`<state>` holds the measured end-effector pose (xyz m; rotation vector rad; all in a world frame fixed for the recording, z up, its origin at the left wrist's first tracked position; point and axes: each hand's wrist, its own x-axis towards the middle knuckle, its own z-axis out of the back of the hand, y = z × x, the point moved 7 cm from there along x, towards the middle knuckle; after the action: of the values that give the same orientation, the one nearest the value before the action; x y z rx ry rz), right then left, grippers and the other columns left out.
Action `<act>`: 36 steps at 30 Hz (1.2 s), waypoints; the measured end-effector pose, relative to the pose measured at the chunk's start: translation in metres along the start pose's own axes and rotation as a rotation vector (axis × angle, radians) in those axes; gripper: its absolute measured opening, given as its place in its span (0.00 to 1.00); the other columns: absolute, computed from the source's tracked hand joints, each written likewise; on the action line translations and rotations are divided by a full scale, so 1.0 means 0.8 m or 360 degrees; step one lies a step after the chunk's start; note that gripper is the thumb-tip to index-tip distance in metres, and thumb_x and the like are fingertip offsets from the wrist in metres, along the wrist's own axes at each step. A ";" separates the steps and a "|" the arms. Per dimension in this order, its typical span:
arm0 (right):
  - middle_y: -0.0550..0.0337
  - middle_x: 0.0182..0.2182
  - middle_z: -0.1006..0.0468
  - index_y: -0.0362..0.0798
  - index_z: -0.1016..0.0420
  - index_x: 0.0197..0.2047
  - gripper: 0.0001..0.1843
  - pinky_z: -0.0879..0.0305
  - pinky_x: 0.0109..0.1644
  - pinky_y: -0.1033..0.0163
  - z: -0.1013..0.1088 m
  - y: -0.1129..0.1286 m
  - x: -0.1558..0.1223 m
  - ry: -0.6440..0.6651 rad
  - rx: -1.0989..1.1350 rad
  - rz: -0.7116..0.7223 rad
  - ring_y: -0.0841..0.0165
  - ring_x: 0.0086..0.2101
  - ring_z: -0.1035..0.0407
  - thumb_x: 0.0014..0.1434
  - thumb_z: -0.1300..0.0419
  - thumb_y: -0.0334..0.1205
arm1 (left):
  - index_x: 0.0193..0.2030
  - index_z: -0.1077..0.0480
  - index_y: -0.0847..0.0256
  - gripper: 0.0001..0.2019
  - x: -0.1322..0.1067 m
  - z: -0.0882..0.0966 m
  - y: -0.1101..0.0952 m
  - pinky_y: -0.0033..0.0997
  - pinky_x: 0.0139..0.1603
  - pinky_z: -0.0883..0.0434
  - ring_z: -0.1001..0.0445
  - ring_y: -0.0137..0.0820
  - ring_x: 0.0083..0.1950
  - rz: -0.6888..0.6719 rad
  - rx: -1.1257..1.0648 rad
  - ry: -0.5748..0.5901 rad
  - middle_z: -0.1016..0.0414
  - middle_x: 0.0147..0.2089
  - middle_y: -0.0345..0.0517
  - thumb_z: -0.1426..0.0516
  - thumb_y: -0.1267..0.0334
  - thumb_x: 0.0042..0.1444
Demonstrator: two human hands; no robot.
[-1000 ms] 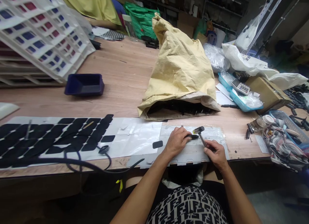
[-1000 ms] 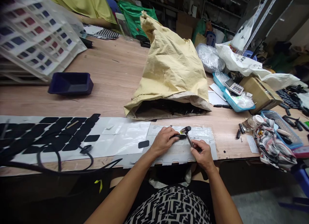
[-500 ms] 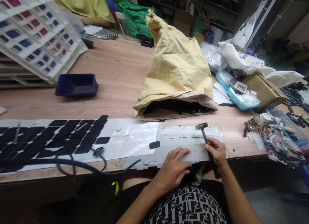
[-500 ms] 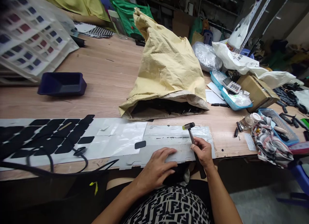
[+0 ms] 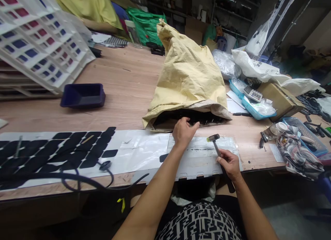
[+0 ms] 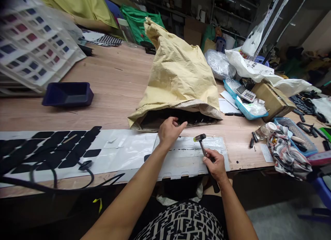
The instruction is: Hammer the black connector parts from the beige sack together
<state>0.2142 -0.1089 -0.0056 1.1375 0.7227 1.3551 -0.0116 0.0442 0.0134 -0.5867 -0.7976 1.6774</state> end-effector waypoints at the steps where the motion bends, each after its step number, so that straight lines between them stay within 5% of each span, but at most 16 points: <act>1: 0.61 0.29 0.27 0.50 0.17 0.47 0.17 0.32 0.37 0.62 0.000 0.000 0.000 0.0002 -0.0003 0.0008 0.68 0.31 0.33 0.54 0.35 0.38 | 0.48 0.25 0.59 0.25 0.012 -0.004 -0.002 0.39 0.48 0.29 0.24 0.44 0.49 0.0092 0.0048 -0.0027 0.21 0.43 0.51 0.38 0.43 0.51; 5: 0.62 0.29 0.28 0.50 0.17 0.47 0.16 0.33 0.37 0.62 0.001 0.002 0.001 0.0003 -0.0015 0.0018 0.68 0.31 0.34 0.54 0.35 0.38 | 0.44 0.23 0.61 0.28 0.042 -0.024 -0.001 0.47 0.47 0.29 0.23 0.54 0.50 0.0298 0.0194 0.0036 0.20 0.45 0.62 0.40 0.37 0.50; 11: 0.62 0.28 0.28 0.50 0.17 0.48 0.17 0.33 0.37 0.62 0.000 0.007 0.000 0.0004 -0.0009 0.0025 0.68 0.31 0.33 0.54 0.36 0.37 | 0.44 0.21 0.57 0.16 0.035 -0.008 0.018 0.43 0.44 0.29 0.22 0.50 0.48 0.0315 0.0155 0.0046 0.19 0.42 0.55 0.39 0.52 0.53; 15: 0.62 0.28 0.29 0.50 0.17 0.48 0.17 0.34 0.38 0.62 0.000 0.005 -0.001 -0.0005 0.0037 0.0022 0.69 0.31 0.34 0.55 0.36 0.36 | 0.42 0.22 0.56 0.11 -0.011 0.018 0.018 0.35 0.41 0.31 0.24 0.39 0.42 -0.0075 -0.0019 0.0090 0.21 0.41 0.46 0.40 0.57 0.54; 20: 0.62 0.29 0.28 0.51 0.18 0.49 0.17 0.33 0.38 0.61 0.001 -0.002 -0.002 -0.0033 0.0155 -0.0022 0.68 0.31 0.33 0.54 0.35 0.36 | 0.42 0.24 0.56 0.08 -0.090 0.002 0.017 0.33 0.43 0.32 0.29 0.34 0.41 -0.0778 -0.0301 0.0661 0.25 0.40 0.42 0.39 0.62 0.55; 24: 0.62 0.29 0.27 0.50 0.18 0.49 0.17 0.33 0.38 0.61 0.004 -0.001 -0.004 -0.0044 0.0206 -0.0032 0.68 0.31 0.32 0.56 0.36 0.36 | 0.42 0.23 0.56 0.07 -0.110 -0.013 0.033 0.37 0.47 0.33 0.31 0.37 0.45 -0.0825 -0.0183 0.0706 0.26 0.38 0.43 0.39 0.64 0.56; 36: 0.60 0.30 0.26 0.50 0.19 0.50 0.18 0.32 0.38 0.61 0.004 0.041 -0.021 0.0199 -0.0242 0.0232 0.66 0.32 0.30 0.55 0.38 0.33 | 0.41 0.21 0.53 0.08 -0.104 -0.024 0.032 0.38 0.48 0.34 0.31 0.37 0.45 -0.0730 -0.0106 0.0726 0.26 0.38 0.42 0.37 0.64 0.54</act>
<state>0.2028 -0.1304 0.0224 1.0066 0.6237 1.5878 0.0070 -0.0363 -0.0205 -0.7353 -0.5974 1.0479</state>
